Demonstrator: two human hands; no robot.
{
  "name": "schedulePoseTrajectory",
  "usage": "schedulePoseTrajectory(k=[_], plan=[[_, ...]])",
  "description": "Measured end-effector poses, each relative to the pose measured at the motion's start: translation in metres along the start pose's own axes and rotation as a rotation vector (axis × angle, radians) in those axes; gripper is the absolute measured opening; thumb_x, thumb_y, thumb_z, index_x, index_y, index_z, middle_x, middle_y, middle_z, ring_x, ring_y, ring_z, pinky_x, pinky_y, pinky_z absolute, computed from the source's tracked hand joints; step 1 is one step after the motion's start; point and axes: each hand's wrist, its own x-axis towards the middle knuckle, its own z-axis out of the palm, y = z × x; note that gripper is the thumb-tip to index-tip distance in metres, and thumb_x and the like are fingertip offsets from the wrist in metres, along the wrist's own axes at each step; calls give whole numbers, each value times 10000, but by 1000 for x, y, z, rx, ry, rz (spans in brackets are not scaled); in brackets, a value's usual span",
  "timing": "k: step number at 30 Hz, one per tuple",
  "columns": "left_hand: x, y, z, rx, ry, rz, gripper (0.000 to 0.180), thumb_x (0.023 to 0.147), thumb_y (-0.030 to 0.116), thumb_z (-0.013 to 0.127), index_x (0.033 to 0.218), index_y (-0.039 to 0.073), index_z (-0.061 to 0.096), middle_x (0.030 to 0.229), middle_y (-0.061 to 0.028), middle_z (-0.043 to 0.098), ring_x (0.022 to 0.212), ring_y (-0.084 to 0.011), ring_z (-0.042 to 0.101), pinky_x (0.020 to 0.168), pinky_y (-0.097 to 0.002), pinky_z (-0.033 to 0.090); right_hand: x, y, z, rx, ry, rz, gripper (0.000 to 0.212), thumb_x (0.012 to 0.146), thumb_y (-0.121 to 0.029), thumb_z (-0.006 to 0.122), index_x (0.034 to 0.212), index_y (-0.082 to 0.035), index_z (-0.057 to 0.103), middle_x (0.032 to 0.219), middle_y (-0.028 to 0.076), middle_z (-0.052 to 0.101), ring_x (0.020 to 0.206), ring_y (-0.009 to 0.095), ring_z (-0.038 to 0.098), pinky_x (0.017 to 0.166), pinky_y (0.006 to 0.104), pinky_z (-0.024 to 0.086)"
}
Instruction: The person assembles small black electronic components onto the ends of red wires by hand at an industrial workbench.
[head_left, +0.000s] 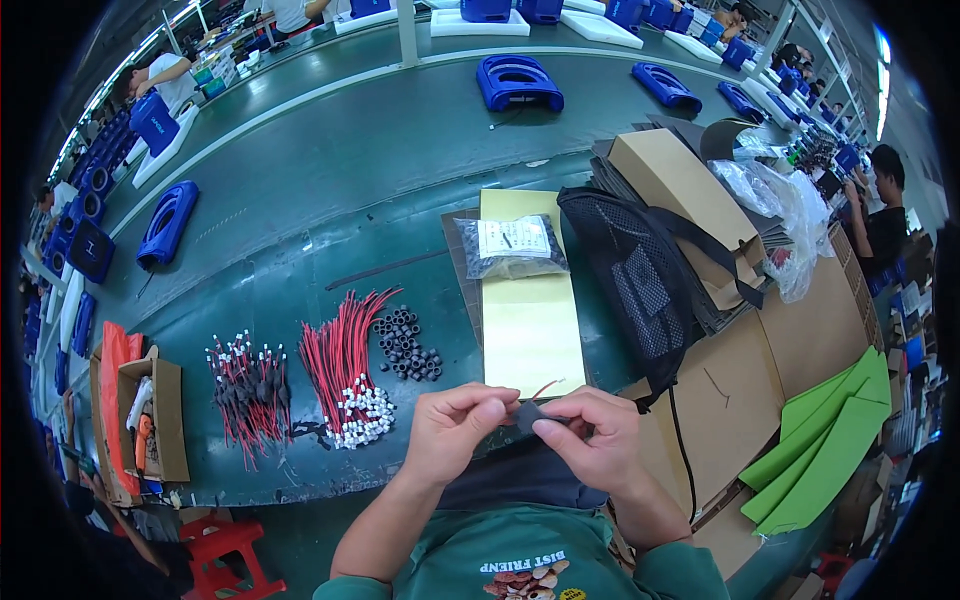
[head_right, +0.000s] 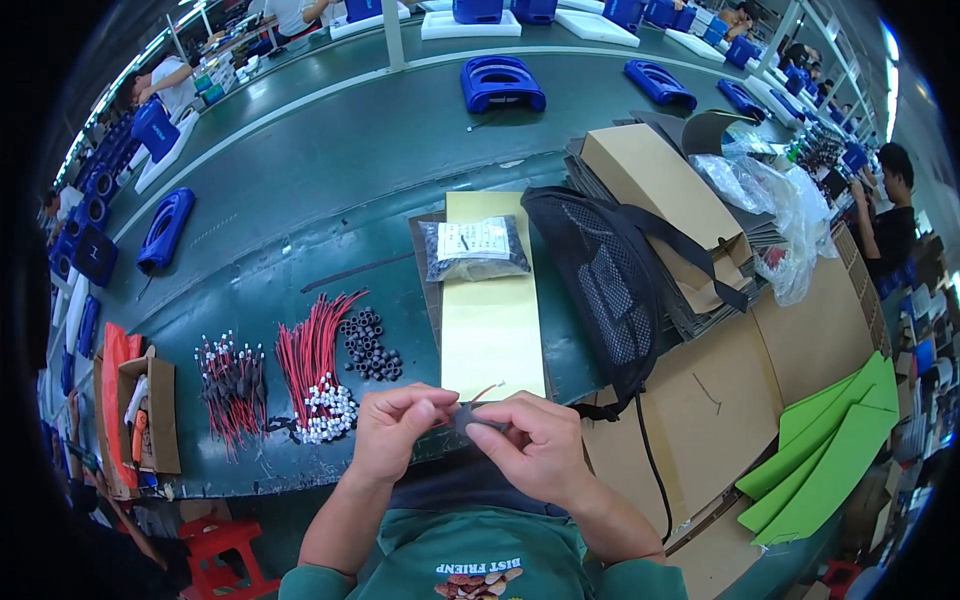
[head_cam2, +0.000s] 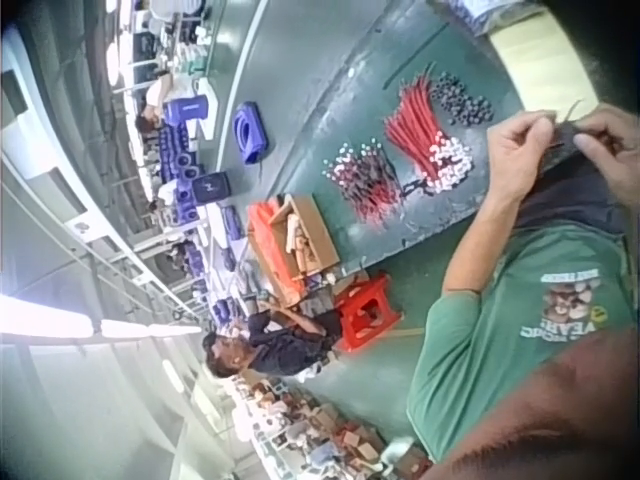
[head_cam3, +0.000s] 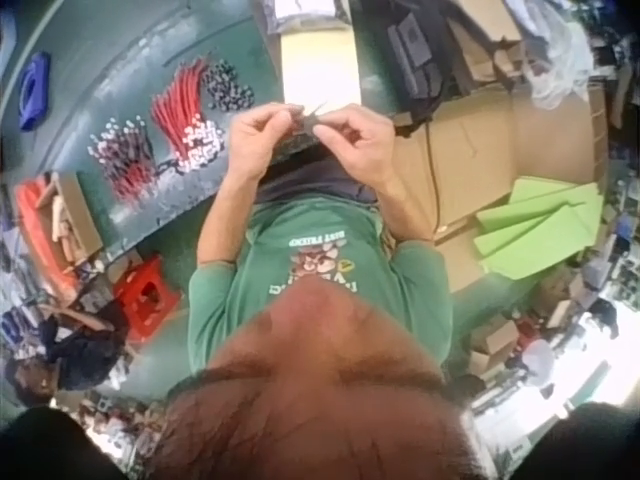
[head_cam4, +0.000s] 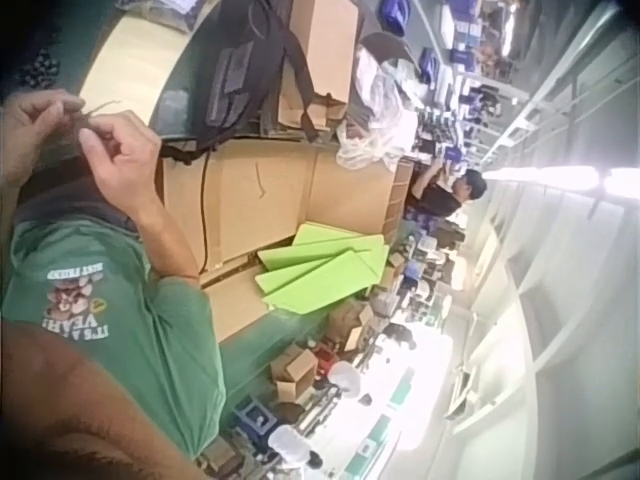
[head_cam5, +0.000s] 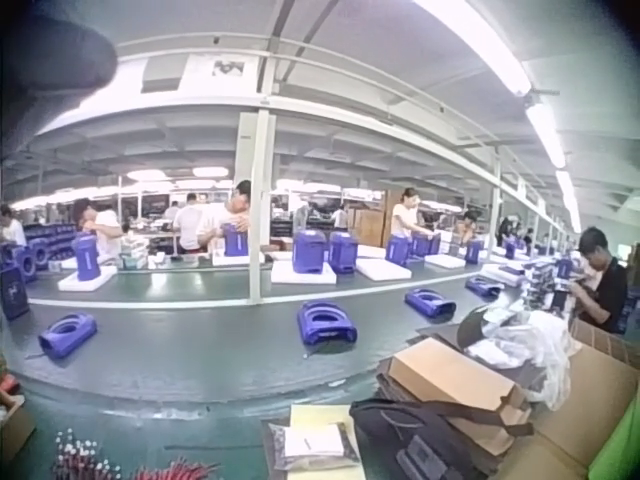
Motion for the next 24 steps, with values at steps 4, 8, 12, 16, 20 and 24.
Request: schedulePoseTrajectory(k=[4, 8, 12, 16, 20, 24], plan=[[3, 8, -3, 228, -107, -25, 276, 811, 159, 607, 1051, 23, 601, 890, -72, 641, 880, -148, 585, 872, -341, 403, -1, 1, -3, -27, -19, -4, 114, 681, 15, 677, 786, -5, 639, 689, 44, 598, 495, 28, 480, 433, 155, 346], [0, 14, -9, 422, -67, -30, 304, 817, 226, 597, 1057, 40, 602, 861, -39, 654, 890, -150, 585, 944, -456, 310, 1, -1, -4, -59, -37, -36, 122, 674, 25, 672, 787, -7, 639, 686, 39, 588, 483, 26, 464, 425, 159, 334], [-5, 32, -6, 675, 55, 20, 287, 820, 239, 582, 1014, 30, 619, 873, -74, 659, 866, -164, 602, 965, -442, 277, 3, 0, -7, -87, -57, -60, 130, 669, 26, 673, 788, -8, 637, 679, 37, 581, 471, 31, 456, 418, 163, 327], [-13, 43, -1, 705, 90, 62, 271, 812, 237, 591, 970, 20, 633, 794, -97, 652, 814, -199, 619, 897, -410, 371, 4, -3, -7, -149, -67, -122, 142, 673, 7, 676, 804, -24, 629, 678, 42, 575, 459, 58, 466, 412, 190, 349], [-8, 24, 10, 299, -21, -114, 384, 771, 173, 659, 1078, -36, 558, 899, -105, 640, 809, -152, 609, 809, -311, 450, 4, -2, -2, -142, -89, -156, 141, 687, -11, 668, 819, -38, 625, 688, 46, 578, 454, 79, 483, 410, 214, 377], [-8, 9, 11, -153, -45, -160, 316, 766, 77, 659, 1041, -47, 567, 936, -100, 619, 881, -133, 576, 778, -257, 466, 4, -1, -1, -115, -74, -165, 154, 687, -11, 668, 833, -39, 628, 694, 45, 582, 447, 75, 477, 409, 208, 370]])
